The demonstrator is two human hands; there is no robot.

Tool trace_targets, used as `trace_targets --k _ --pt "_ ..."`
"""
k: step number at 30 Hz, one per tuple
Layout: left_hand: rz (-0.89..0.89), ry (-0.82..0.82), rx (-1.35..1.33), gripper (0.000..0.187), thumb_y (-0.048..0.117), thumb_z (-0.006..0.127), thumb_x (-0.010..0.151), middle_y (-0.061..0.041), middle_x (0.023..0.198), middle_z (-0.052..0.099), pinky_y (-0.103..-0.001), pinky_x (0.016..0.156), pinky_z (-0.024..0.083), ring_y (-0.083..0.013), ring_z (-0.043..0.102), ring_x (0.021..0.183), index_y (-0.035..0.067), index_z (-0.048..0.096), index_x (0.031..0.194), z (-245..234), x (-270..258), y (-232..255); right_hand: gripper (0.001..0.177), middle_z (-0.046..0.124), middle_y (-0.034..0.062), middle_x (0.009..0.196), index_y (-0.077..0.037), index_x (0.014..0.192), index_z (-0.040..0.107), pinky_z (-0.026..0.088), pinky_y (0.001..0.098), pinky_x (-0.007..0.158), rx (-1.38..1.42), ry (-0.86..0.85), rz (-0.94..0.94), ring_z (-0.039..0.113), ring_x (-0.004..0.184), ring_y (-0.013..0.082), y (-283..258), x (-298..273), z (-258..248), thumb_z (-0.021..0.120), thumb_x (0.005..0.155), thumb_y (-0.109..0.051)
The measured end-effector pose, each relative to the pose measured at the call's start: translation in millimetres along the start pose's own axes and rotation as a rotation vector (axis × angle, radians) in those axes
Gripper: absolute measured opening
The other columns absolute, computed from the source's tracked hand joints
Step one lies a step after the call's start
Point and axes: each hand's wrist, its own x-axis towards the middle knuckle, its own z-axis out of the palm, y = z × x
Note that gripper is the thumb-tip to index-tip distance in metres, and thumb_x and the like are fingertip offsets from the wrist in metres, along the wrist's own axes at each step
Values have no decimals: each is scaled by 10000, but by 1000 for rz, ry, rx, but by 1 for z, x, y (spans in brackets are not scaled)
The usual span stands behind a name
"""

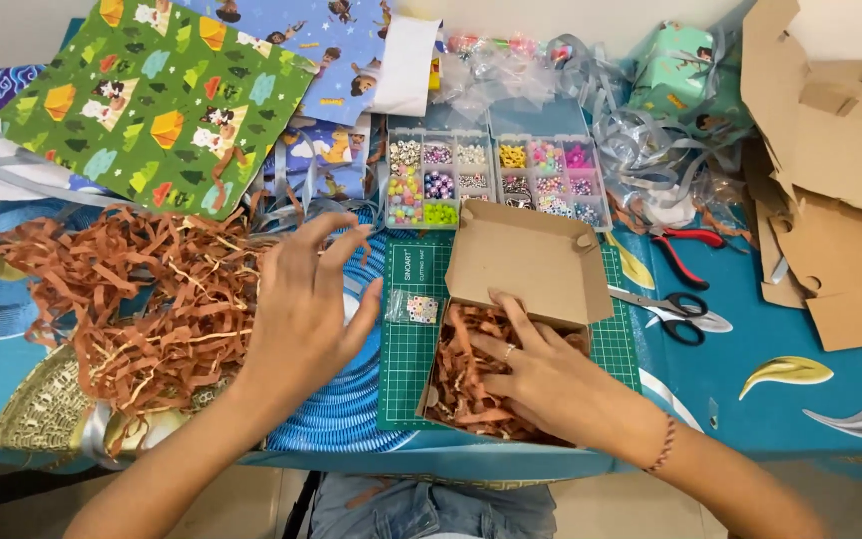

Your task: Assembling a small cardboard box, filling it with decorative shredded paper and a small bag of beads, then wrapping it in white and patterned paper.

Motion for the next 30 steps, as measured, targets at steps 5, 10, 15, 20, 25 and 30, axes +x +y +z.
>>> trace_targets --k 5,10,15,20,25,30 --pt "-175 3 166 547 263 626 1044 -228 1367 526 -508 1008 443 -371 550 1248 44 347 1461 6 -5 -22 260 433 96 1594 -198 1207 680 373 657 1043 49 180 28 234 1533 465 -7 -42 -41 661 951 -240" --pt "-134 -239 122 216 201 638 987 -74 992 719 -432 778 546 -246 677 894 83 671 1166 37 -18 -24 193 640 84 1045 -118 1006 639 501 451 759 169 83 54 633 937 292 -4 -8 27 600 1044 -303" --pt "-60 -313 113 288 336 748 969 -55 831 651 -359 528 513 -219 639 726 82 653 873 81 -34 -27 262 621 102 835 -85 829 620 520 427 645 103 -151 95 613 680 279 -1 7 32 606 1046 -232" --pt "-76 -411 59 343 373 777 910 -54 981 644 -379 560 534 -239 620 897 119 583 1033 100 -41 -40 262 649 96 1136 -153 1150 590 508 487 753 67 -91 188 648 933 315 -11 2 -14 548 1077 -401" --pt "-75 -374 -6 146 176 755 926 -64 854 687 -432 589 542 -269 668 803 98 631 926 98 -43 -45 522 369 280 1392 -264 1444 465 598 541 575 22 -254 270 490 1136 530 -15 40 23 608 963 -120" --pt "-171 -396 -5 106 144 721 942 -77 860 732 -451 628 588 -282 708 800 65 670 891 71 -39 -55 301 420 191 1425 -245 1325 493 569 548 644 139 -324 173 567 1052 416 -9 9 -16 593 1048 -308"
